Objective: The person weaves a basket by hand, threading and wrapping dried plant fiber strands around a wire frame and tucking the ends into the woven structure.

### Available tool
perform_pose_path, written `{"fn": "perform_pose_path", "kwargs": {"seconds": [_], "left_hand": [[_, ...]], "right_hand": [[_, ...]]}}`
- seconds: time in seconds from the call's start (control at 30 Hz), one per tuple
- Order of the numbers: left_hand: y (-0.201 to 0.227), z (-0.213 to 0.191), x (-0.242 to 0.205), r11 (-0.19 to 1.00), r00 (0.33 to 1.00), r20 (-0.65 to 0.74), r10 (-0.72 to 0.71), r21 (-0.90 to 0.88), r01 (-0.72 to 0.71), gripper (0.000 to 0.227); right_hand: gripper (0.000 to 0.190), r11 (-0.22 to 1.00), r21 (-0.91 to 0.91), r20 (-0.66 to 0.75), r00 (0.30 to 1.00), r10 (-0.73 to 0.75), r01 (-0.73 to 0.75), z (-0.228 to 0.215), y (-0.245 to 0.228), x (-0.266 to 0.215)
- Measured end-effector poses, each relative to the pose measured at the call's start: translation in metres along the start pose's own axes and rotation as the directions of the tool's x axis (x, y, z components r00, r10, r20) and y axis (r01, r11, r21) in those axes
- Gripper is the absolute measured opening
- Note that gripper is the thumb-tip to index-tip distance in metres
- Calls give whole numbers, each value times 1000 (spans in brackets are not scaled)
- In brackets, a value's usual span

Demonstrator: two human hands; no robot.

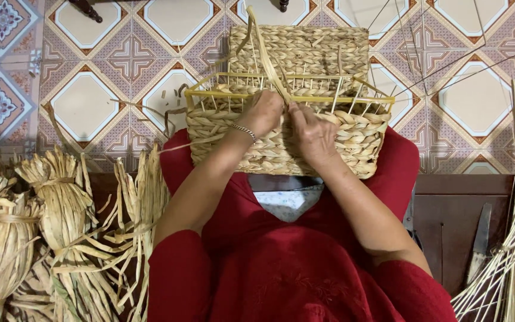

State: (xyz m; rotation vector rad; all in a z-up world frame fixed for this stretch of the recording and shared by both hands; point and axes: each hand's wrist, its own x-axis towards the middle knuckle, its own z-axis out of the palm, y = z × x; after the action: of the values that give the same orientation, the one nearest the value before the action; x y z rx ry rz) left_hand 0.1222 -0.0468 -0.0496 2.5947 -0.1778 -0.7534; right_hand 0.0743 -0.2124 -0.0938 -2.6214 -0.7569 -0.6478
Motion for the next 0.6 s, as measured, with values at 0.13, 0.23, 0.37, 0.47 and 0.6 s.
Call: {"fn": "perform_pose_path", "kwargs": {"seconds": [0.13, 0.23, 0.37, 0.47, 0.6], "left_hand": [[-3, 3, 8, 999, 998, -41, 51, 15, -51, 13], [-12, 14, 8, 990, 979, -145, 143, 37, -139, 16], [-10, 15, -1, 989, 983, -161, 89, -99, -106, 18], [-3, 9, -9, 960, 998, -28, -51, -278, 42, 20], [-4, 9, -15, 942, 998, -49, -24, -337, 6, 22]], "right_hand": [[45, 989, -148, 207, 978, 39, -9, -11, -6, -5], [47, 998, -58, 313, 949, 41, -24, -7, -2, -4], [47, 999, -46, 322, 947, 3, 13, -11, -4, -6], [43, 999, -52, 371, 928, 9, 11, -18, -7, 2], [42, 989, 3, 650, 752, 111, -148, -33, -12, 22]]}}
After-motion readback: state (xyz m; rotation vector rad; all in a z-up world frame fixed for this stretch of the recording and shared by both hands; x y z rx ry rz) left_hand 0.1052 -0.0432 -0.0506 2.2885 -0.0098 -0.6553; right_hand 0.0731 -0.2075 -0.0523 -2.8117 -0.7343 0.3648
